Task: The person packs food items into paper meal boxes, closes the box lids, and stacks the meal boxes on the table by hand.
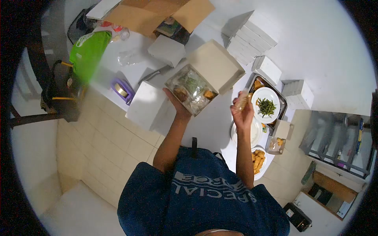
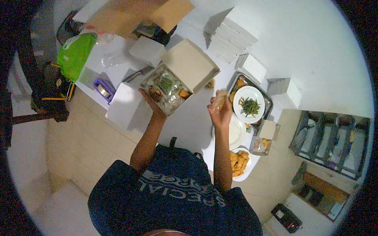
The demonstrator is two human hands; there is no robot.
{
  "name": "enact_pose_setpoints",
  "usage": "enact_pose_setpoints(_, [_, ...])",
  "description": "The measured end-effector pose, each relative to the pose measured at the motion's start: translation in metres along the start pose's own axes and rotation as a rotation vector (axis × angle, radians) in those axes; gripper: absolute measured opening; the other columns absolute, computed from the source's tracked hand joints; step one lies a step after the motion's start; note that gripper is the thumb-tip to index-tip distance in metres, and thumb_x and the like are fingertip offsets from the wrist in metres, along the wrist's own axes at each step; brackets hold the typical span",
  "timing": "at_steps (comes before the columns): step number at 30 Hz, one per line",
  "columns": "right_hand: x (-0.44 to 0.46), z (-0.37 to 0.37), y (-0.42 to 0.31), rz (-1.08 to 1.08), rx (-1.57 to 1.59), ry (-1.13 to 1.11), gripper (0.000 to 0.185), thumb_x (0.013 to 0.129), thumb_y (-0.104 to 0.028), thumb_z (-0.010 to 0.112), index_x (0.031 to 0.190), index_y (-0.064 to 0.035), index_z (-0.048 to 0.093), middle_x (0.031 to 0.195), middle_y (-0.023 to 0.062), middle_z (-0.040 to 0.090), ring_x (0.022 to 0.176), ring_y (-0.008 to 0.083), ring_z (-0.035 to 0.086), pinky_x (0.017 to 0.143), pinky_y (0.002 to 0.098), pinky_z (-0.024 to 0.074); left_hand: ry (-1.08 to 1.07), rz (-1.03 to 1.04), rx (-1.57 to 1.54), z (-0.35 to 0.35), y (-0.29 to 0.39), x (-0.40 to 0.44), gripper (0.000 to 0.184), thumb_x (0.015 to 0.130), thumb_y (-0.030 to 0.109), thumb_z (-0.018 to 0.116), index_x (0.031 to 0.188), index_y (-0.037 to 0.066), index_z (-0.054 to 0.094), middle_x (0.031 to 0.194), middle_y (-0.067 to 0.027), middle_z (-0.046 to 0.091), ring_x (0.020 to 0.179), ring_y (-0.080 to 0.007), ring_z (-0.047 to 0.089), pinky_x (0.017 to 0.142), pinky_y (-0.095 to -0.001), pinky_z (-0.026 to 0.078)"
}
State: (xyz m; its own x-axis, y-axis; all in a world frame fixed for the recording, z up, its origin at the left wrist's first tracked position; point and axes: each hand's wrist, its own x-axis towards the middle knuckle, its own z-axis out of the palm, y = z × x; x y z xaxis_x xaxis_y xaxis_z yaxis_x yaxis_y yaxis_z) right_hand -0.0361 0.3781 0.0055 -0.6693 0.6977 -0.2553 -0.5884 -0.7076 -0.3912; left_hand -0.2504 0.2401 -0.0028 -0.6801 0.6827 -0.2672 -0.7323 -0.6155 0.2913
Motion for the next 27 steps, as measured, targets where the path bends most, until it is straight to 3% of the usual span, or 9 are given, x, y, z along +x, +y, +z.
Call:
enact_pose_setpoints(2, [-0.018, 0.05, -0.012, -0.086, 0.043, -0.009, 0.029, 0.102, -0.029, 0.052, 0.129, -0.0198, 0.051, 0.123, 0.0057, 0.059, 0.091, 0.0214, 0.063, 0.07, 0.0383, 0.0537, -0.035, -0.032, -0.074, 0.004, -0.001, -0.002, 0.103, 0.085, 0.086, 0.029, 0.151, 0.007, 0.027, 0.148, -0.0123, 0.037, 0.136, -0.0294, 0.041, 0.112, -0.0452, 0.038])
enact_pose_setpoints(6, [-0.034, 0.123, -0.013, -0.575, -1.141, -0.172, 0.033, 0.096, -0.013, 0.058, 0.128, -0.0066, 0.05, 0.122, 0.0178, 0.06, 0.111, 0.0264, 0.06, 0.092, 0.0398, 0.0486, 0.078, -0.034, 0.128, 0.029, -0.007, -0.017, 0.102, 0.085, 0.086, 0.028, 0.149, 0.008, 0.031, 0.146, -0.0144, 0.041, 0.133, -0.0312, 0.044, 0.109, -0.0464, 0.042])
enact_pose_setpoints(7, [-0.026, 0.135, -0.008, -0.84, -1.432, -0.393, 0.029, 0.093, -0.008, 0.059, 0.121, -0.0086, 0.057, 0.121, 0.0175, 0.062, 0.112, 0.0296, 0.059, 0.095, 0.0407, 0.0462, 0.078, -0.043, 0.106, 0.028, -0.011, -0.016, 0.102, 0.085, 0.086, 0.027, 0.149, 0.008, 0.033, 0.144, -0.0151, 0.043, 0.131, -0.0318, 0.046, 0.107, -0.0467, 0.044])
enact_pose_setpoints(10, [-0.02, 0.151, 0.007, -0.807, -1.965, -0.834, 0.021, 0.085, -0.014, 0.069, 0.106, -0.0137, 0.069, 0.125, 0.0085, 0.063, 0.122, 0.0324, 0.054, 0.108, 0.051, 0.0356, -0.005, -0.084, 0.054, 0.016, -0.021, -0.013, 0.099, 0.085, 0.086, 0.028, 0.147, 0.009, 0.036, 0.138, -0.0164, 0.049, 0.125, -0.0329, 0.052, 0.103, -0.0478, 0.047])
enact_pose_setpoints(15, [-0.047, 0.141, 0.022, -0.756, -2.069, -0.918, 0.024, 0.079, -0.019, 0.075, 0.102, -0.0158, 0.072, 0.124, 0.0031, 0.064, 0.122, 0.0341, 0.052, 0.112, 0.0524, 0.0289, 0.096, -0.157, -0.026, 0.029, -0.018, -0.025, 0.091, 0.09, 0.081, 0.027, 0.144, 0.009, 0.039, 0.135, -0.0159, 0.051, 0.119, -0.0322, 0.056, 0.1, -0.0472, 0.05])
enact_pose_setpoints(20, [-0.065, 0.082, 0.033, -1.226, -1.633, -0.153, 0.071, 0.082, -0.023, 0.074, 0.143, -0.0109, 0.04, 0.146, 0.0203, 0.039, 0.132, 0.0353, 0.041, 0.113, 0.0499, 0.0272, -0.167, 0.262, 0.369, 0.024, -0.027, -0.041, 0.089, 0.092, 0.078, 0.025, 0.146, 0.008, 0.036, 0.138, -0.0134, 0.048, 0.126, -0.0299, 0.05, 0.106, -0.0473, 0.044])
enact_pose_setpoints(23, [-0.054, 0.093, 0.037, -0.636, -0.944, 0.412, 0.096, 0.088, -0.021, 0.072, 0.153, -0.0101, 0.002, 0.152, 0.0229, 0.023, 0.134, 0.0361, 0.035, 0.111, 0.0498, 0.0297, -0.205, 0.355, 0.524, 0.03, -0.026, -0.045, 0.088, 0.093, 0.077, 0.024, 0.145, 0.008, 0.036, 0.139, -0.0131, 0.048, 0.128, -0.029, 0.049, 0.108, -0.0459, 0.042])
enact_pose_setpoints(26, [-0.057, 0.103, 0.048, -0.867, -1.06, 0.514, 0.079, 0.085, -0.015, 0.073, 0.148, -0.0063, 0.027, 0.146, 0.0257, 0.033, 0.128, 0.0348, 0.042, 0.11, 0.0495, 0.0299, -0.033, 0.068, 0.281, 0.04, -0.026, -0.039, 0.087, 0.094, 0.076, 0.024, 0.144, 0.007, 0.038, 0.139, -0.0131, 0.047, 0.127, -0.029, 0.049, 0.108, -0.0452, 0.042])
enact_pose_setpoints(27, [-0.067, 0.101, 0.043, -0.959, -1.421, 0.176, 0.062, 0.082, -0.014, 0.075, 0.134, -0.0064, 0.043, 0.139, 0.0223, 0.043, 0.123, 0.0328, 0.047, 0.107, 0.0482, 0.032, 0.034, -0.054, 0.068, 0.042, -0.026, -0.035, 0.086, 0.094, 0.076, 0.024, 0.144, 0.007, 0.039, 0.139, -0.0132, 0.047, 0.127, -0.0294, 0.049, 0.108, -0.0454, 0.043])
